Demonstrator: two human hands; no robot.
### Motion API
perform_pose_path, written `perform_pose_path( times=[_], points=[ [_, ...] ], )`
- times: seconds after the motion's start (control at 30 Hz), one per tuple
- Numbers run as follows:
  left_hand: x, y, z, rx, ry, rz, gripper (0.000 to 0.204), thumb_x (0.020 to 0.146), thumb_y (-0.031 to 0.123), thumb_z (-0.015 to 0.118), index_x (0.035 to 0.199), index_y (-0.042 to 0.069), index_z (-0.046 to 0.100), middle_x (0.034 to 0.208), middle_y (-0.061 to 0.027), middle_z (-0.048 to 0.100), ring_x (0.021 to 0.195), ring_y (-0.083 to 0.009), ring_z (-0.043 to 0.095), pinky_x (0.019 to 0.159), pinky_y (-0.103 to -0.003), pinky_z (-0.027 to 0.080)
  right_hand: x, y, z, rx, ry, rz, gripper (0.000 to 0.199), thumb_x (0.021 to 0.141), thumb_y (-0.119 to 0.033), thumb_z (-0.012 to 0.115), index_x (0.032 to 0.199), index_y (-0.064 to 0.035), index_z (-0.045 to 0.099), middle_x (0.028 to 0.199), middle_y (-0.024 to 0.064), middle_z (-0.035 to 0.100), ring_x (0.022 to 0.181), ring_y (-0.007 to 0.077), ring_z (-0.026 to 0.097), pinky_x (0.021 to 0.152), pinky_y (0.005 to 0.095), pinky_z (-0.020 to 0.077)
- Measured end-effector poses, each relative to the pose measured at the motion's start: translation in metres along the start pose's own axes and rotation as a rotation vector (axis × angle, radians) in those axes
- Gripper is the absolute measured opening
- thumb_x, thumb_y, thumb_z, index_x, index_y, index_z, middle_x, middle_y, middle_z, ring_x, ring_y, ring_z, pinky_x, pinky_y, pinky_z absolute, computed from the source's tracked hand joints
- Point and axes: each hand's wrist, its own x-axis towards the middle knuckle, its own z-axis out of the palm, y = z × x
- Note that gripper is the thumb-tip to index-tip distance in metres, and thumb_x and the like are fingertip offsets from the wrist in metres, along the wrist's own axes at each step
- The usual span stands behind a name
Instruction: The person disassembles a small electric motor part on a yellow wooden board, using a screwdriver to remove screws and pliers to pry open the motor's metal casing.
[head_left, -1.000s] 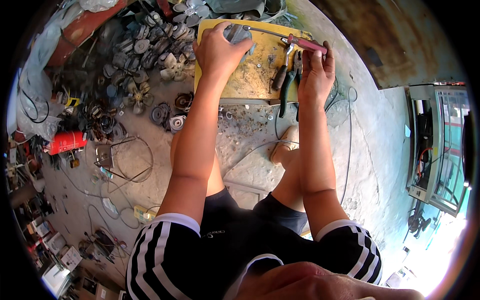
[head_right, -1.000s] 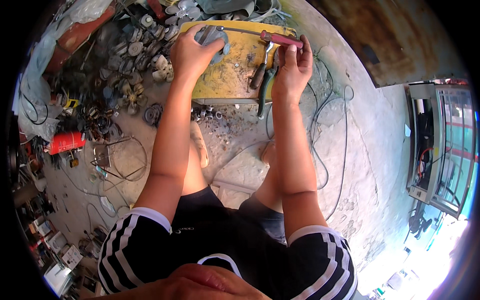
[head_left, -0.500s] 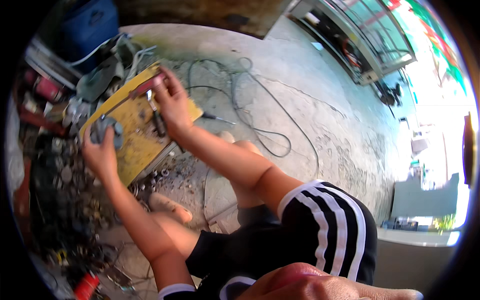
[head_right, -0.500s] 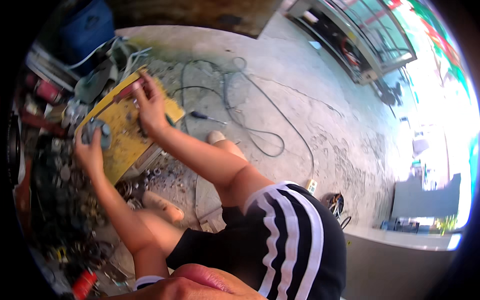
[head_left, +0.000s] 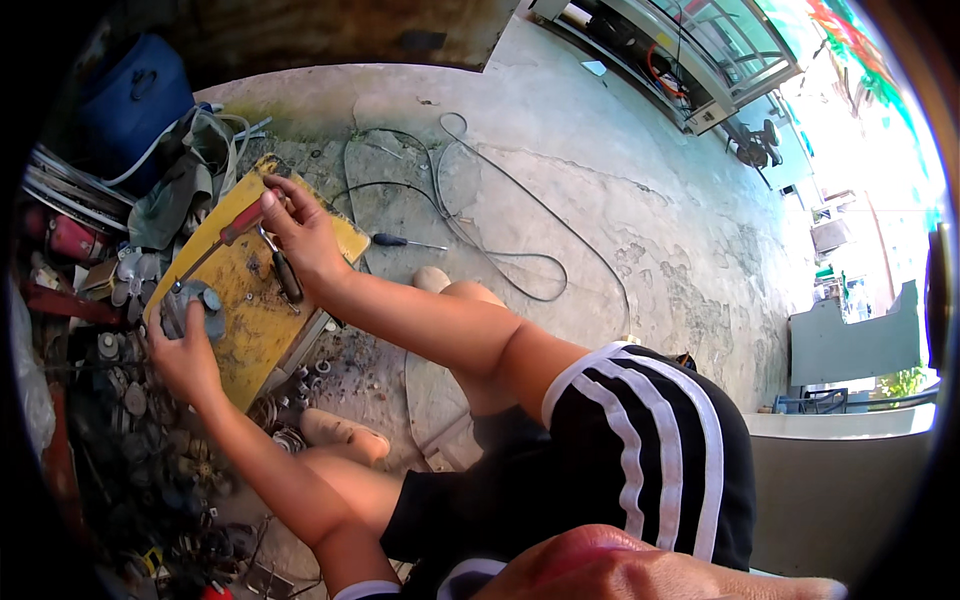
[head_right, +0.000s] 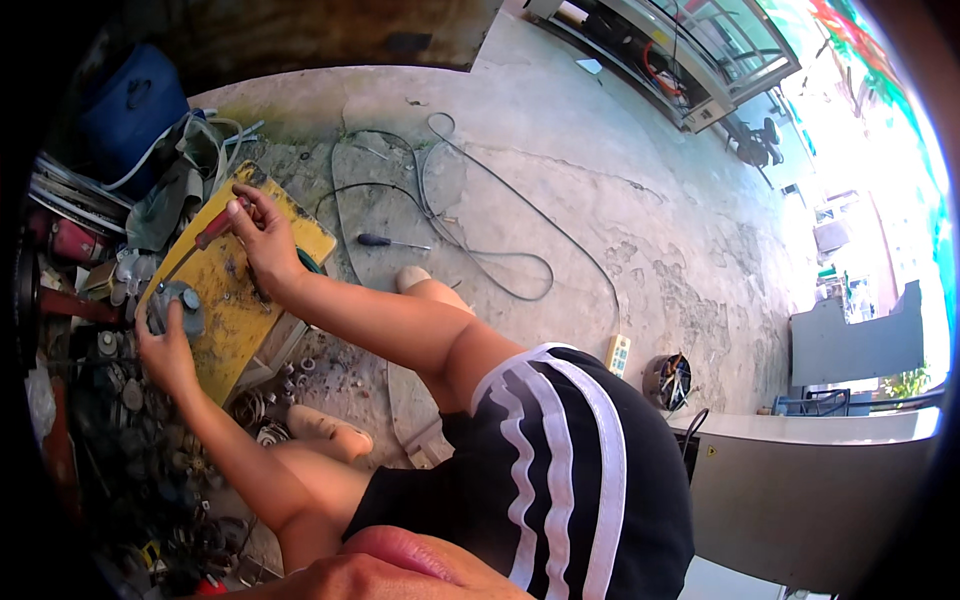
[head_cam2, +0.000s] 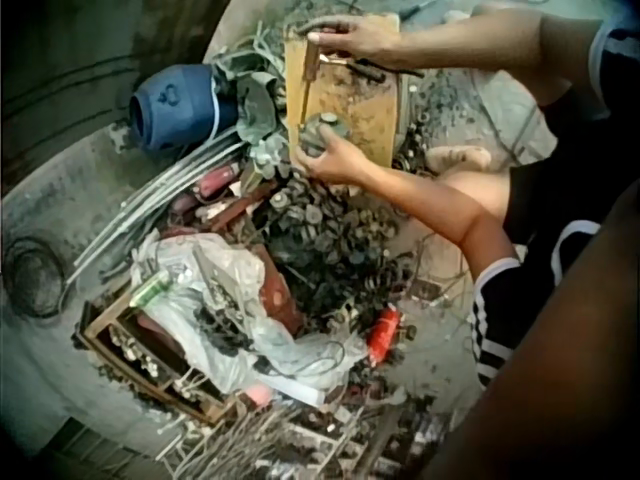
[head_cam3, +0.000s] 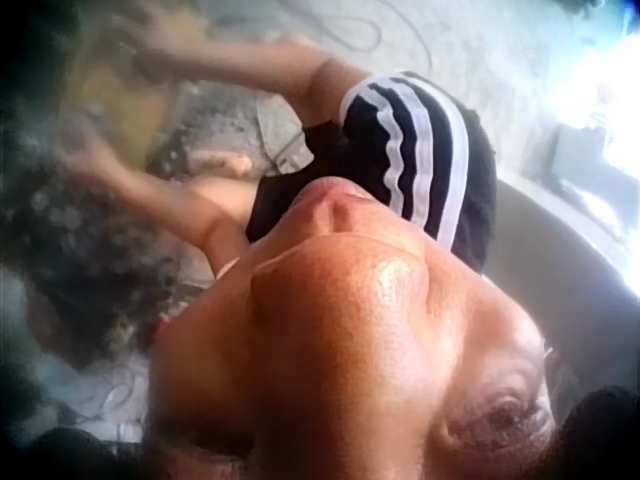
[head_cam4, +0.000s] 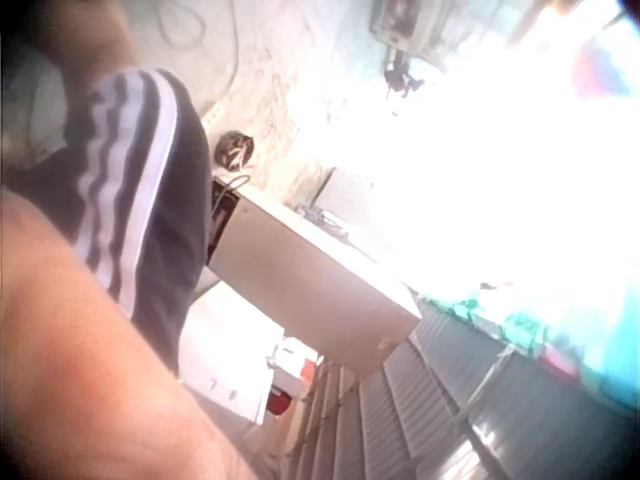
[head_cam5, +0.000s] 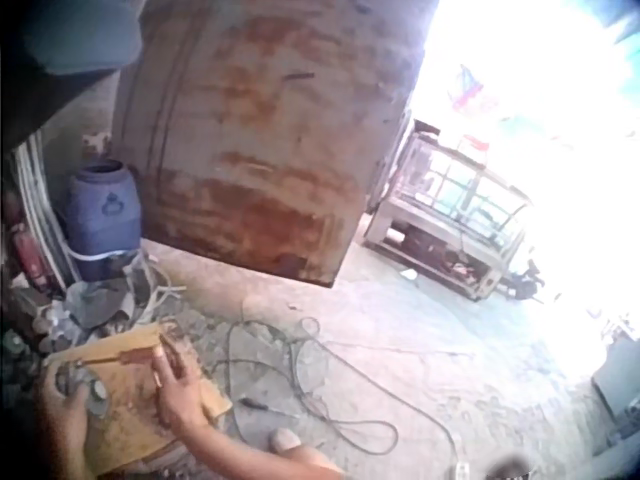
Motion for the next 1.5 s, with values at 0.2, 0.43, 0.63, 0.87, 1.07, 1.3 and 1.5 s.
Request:
perform_pose_path(
  times=[0.2,0.43,0.63,0.87,1.07,1.3,1.5],
  points=[
    [0.0,0.001,0.0,0.037,0.017,0.035,0.067,0.081,0.051,0.07,0.134,0.012,0.06,0.126,-0.0164,0.066,0.112,-0.0357,0.064,0.092,-0.042,0.048,0.004,-0.004,-0.002,-0.001,0.0,-0.096,0.043,0.102,-0.011,0.056,0.142,0.002,0.044,0.114,0.0083,0.064,0.104,0.0141,0.058,0.095,0.0309,0.0461],
    [-0.004,0.003,0.003,0.074,0.066,0.002,0.065,0.08,0.051,0.071,0.132,0.012,0.062,0.122,-0.0167,0.068,0.108,-0.0364,0.065,0.09,-0.042,0.049,-0.003,-0.009,0.002,0.003,-0.008,0.037,0.046,0.1,-0.018,0.061,0.141,-0.0009,0.046,0.119,0.0053,0.062,0.11,0.0141,0.059,0.098,0.0314,0.0468],
    [-0.008,0.002,0.002,-0.099,0.067,-0.076,0.066,0.074,0.052,0.074,0.128,0.015,0.065,0.125,-0.0183,0.063,0.112,-0.0395,0.06,0.094,-0.047,0.046,0.002,-0.005,0.0,0.083,-0.062,-0.094,0.044,0.101,-0.016,0.06,0.14,-0.0005,0.047,0.118,0.0057,0.062,0.111,0.014,0.059,0.1,0.0306,0.0465],
    [-0.008,-0.004,0.005,-0.19,0.154,-0.018,0.064,0.075,0.047,0.076,0.127,0.012,0.065,0.124,-0.0187,0.063,0.114,-0.0371,0.06,0.096,-0.046,0.044,-0.009,-0.017,0.013,-0.049,-0.049,-0.064,0.046,0.102,-0.016,0.059,0.143,0.0005,0.046,0.12,0.0054,0.062,0.115,0.0144,0.057,0.102,0.0316,0.0453],
    [-0.013,0.004,0.001,-0.233,0.18,-0.006,0.064,0.075,0.044,0.078,0.128,0.01,0.064,0.124,-0.0207,0.061,0.114,-0.0374,0.059,0.097,-0.045,0.044,-0.004,-0.014,0.006,0.063,-0.106,-0.117,0.049,0.102,-0.016,0.058,0.144,0.0033,0.04,0.119,0.0085,0.062,0.113,0.0155,0.056,0.101,0.0328,0.0438],
    [-0.016,0.008,0.006,-0.307,0.192,0.007,0.061,0.079,0.037,0.078,0.127,0.002,0.063,0.128,-0.0206,0.061,0.116,-0.0345,0.059,0.098,-0.041,0.045,-0.01,-0.02,0.015,-0.077,-0.085,-0.201,0.042,0.103,-0.011,0.055,0.141,0.0013,0.043,0.115,0.0076,0.061,0.107,0.015,0.058,0.098,0.0309,0.0453],
    [-0.018,0.014,0.005,-0.306,0.207,0.018,0.062,0.08,0.036,0.078,0.127,-0.001,0.062,0.128,-0.0201,0.063,0.116,-0.0339,0.06,0.099,-0.04,0.044,-0.001,-0.014,0.006,0.058,-0.2,-0.24,0.044,0.103,-0.011,0.053,0.144,-0.0006,0.041,0.117,0.0077,0.061,0.111,0.0154,0.057,0.1,0.0325,0.0455]
  ],
)
